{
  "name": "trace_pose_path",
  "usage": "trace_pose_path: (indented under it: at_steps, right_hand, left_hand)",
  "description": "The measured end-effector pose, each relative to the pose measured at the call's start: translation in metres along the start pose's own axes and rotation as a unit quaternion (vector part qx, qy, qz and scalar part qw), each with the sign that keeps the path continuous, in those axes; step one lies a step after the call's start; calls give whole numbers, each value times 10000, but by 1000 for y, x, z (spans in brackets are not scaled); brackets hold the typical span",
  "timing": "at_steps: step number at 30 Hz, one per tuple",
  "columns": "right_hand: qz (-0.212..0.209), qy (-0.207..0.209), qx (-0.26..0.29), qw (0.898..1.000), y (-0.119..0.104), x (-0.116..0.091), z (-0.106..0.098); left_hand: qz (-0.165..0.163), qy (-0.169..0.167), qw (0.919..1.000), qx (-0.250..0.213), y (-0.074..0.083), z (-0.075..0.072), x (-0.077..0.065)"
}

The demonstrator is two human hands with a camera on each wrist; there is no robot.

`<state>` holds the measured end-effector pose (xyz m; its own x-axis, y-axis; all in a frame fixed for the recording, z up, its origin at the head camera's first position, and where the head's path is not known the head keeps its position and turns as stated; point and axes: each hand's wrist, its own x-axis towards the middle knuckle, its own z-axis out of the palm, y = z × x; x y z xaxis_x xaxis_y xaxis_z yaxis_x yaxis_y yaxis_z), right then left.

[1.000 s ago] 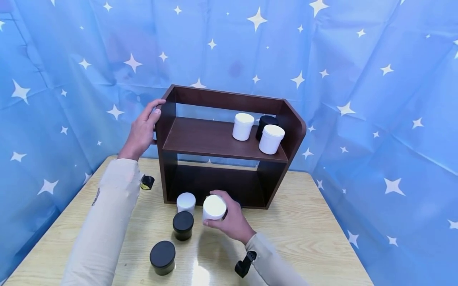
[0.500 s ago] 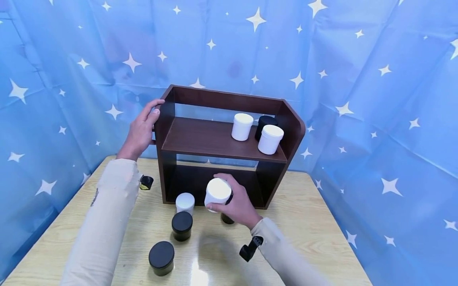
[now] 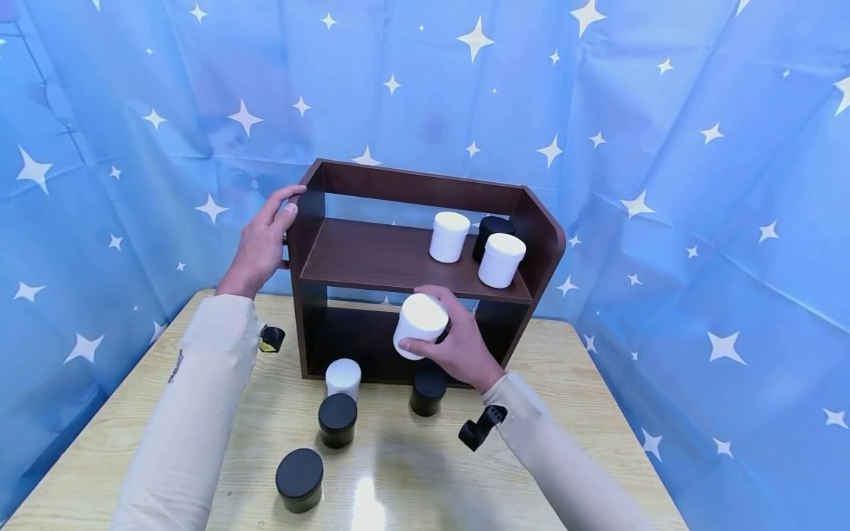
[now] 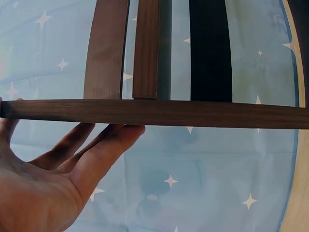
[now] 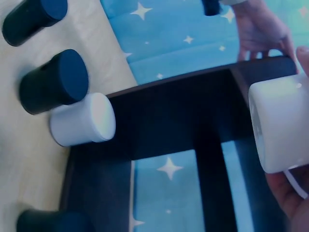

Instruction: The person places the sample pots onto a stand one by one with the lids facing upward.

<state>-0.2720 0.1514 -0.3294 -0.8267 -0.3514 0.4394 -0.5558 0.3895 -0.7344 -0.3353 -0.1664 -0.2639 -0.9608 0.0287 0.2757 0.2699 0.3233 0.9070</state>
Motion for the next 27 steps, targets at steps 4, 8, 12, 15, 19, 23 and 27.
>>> trace_pose_path:
  at_steps: [4, 8, 12, 15, 19, 23, 27]
  right_hand:
    - [80, 140, 4, 9999, -3, 10, -13]
    - [139, 315, 47, 9994, -5, 22, -23]
    - [195, 488, 21, 9986, -9, 32, -31]
    - [256, 623, -70, 9977, -13, 40, -35]
    - [360, 808, -288, 9957, -17, 46, -38]
    - [470, 1091, -641, 9908, -21, 51, -40]
    - [590, 1358, -1026, 9836, -24, 56, -41]
  left_hand:
    - [16, 16, 10000, 6, 0, -1, 0]
    - [-2, 12, 10000, -50, 0, -1, 0]
    - [-19, 8, 10000, -95, -1, -1, 0]
    - [-22, 18, 9999, -108, -1, 0, 0]
    - [-10, 37, 10000, -92, -1, 1, -1]
    - [-1, 36, 10000, -66, -1, 2, -2]
    - [3, 42, 10000, -70, 0, 2, -2]
